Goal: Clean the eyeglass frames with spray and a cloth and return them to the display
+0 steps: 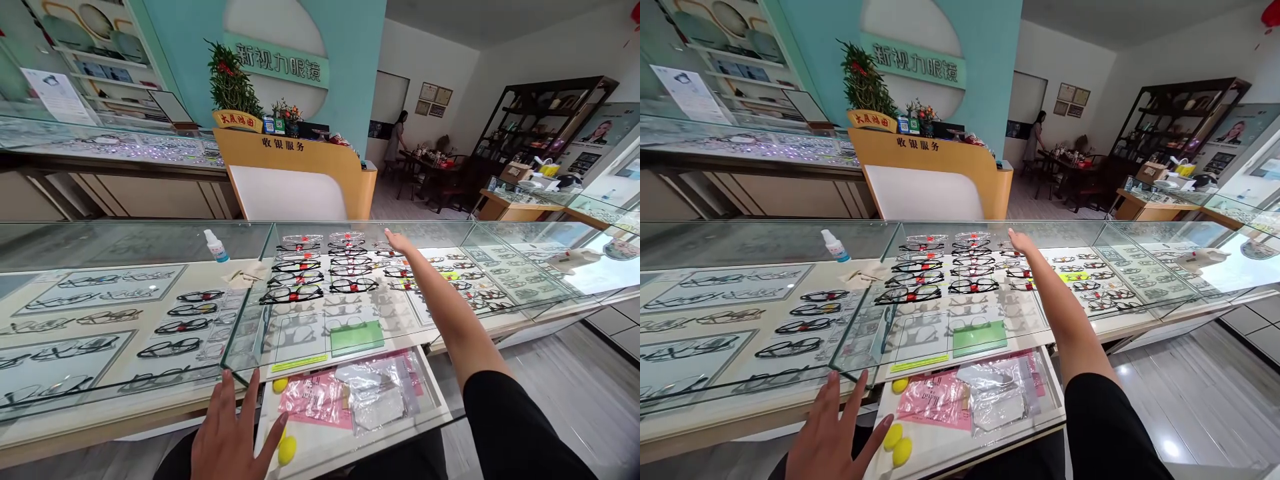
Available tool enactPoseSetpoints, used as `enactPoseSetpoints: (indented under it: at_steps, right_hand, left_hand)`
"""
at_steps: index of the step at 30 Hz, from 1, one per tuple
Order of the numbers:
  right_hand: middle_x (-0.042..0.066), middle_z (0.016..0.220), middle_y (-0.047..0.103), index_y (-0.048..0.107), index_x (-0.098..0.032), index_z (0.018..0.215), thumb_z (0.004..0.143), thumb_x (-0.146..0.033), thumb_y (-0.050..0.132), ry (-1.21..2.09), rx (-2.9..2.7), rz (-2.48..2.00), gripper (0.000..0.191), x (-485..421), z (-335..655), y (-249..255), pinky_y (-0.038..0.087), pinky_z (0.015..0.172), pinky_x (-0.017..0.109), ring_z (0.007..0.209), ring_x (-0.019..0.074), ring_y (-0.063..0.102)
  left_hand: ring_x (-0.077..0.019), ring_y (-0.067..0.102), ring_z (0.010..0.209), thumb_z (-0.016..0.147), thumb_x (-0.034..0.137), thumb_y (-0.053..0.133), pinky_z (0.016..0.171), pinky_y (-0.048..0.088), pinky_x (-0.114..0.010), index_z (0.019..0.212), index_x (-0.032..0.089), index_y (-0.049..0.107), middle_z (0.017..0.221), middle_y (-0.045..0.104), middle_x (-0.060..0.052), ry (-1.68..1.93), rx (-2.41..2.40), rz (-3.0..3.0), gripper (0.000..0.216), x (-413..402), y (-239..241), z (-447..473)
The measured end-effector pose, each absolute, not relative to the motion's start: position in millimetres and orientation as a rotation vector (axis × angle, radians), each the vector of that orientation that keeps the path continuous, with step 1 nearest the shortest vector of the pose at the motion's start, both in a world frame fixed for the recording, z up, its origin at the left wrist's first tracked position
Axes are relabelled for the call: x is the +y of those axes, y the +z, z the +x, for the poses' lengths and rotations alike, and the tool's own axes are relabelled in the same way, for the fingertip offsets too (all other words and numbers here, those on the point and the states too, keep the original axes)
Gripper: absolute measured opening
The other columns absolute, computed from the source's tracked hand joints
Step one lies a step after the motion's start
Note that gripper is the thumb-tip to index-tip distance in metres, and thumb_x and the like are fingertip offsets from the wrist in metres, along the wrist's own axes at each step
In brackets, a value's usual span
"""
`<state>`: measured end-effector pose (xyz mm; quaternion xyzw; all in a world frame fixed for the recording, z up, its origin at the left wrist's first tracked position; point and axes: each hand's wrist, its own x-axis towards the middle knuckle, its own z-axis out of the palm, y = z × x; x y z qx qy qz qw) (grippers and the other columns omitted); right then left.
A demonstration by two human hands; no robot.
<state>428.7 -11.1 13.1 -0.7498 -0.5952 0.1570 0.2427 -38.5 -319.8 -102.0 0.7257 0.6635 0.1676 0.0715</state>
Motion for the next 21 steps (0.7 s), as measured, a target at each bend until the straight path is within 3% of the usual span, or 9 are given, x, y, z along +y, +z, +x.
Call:
enactPoseSetpoints:
  at_steps: [2,6,8,15,18,21]
  right_hand:
    - [0.012,0.129,0.072,0.07,-0.015,0.122,0.104,-0.057,0.057,0.465,-1.586,-2.095,0.047,-8.5,428.2,9.9,0.052,0.107,0.051,0.118,0.0266,0.069]
    - [0.029,0.136,0.07,0.073,-0.006,0.116,0.112,-0.058,0.031,0.503,-1.538,-2.118,0.067,-13.2,426.3,11.9,0.044,0.11,0.044,0.133,0.0346,0.062]
    - [0.031,0.141,0.067,0.073,-0.004,0.117,0.111,-0.061,0.023,0.492,-1.532,-2.087,0.076,-20.8,425.6,19.5,0.043,0.11,0.04,0.136,0.0369,0.06]
    - [0.016,0.146,0.069,0.072,-0.015,0.129,0.106,-0.075,0.019,0.484,-1.599,-1.838,0.083,-93.9,412.9,66.7,0.044,0.115,0.039,0.133,0.0301,0.064]
    - [0.017,0.145,0.069,0.073,-0.015,0.133,0.102,-0.079,0.034,0.772,-1.614,-1.567,0.081,-160.8,394.0,91.8,0.042,0.121,0.046,0.133,0.0314,0.066]
    - [0.01,0.146,0.07,0.076,-0.025,0.133,0.102,-0.079,0.035,1.104,-1.726,-1.591,0.075,-238.8,368.9,117.0,0.035,0.127,0.053,0.136,0.0317,0.065]
  left_hand:
    - [-0.0428,0.009,0.166,0.099,0.06,0.037,0.125,0.028,-0.062,0.165,0.008,0.041,0.18,0.002,-0.022,0.512,2.0,2.201,0.084,-320.1,-103.1,-38.2]
    - [-0.0434,0.009,0.166,0.099,0.06,0.037,0.125,0.027,-0.063,0.166,0.01,0.039,0.18,0.0,-0.022,0.503,2.012,2.217,0.083,-320.7,-106.0,-38.6]
    - [-0.043,0.009,0.166,0.1,0.06,0.037,0.125,0.027,-0.062,0.167,0.01,0.037,0.18,0.0,-0.022,0.495,2.011,2.226,0.084,-320.2,-109.5,-40.3]
    - [-0.0424,0.007,0.166,0.097,0.066,0.041,0.125,0.028,-0.063,0.169,0.015,0.033,0.18,-0.004,-0.019,0.475,1.977,2.279,0.089,-316.1,-128.7,-50.7]
    - [-0.0413,0.004,0.167,0.098,0.065,0.041,0.126,0.026,-0.062,0.17,0.016,0.031,0.18,-0.008,-0.019,0.476,1.965,2.3,0.088,-316.8,-129.4,-51.5]
    - [-0.0418,0.004,0.167,0.098,0.064,0.041,0.126,0.026,-0.063,0.17,0.015,0.031,0.18,-0.008,-0.02,0.462,1.951,2.307,0.088,-318.1,-126.1,-50.4]
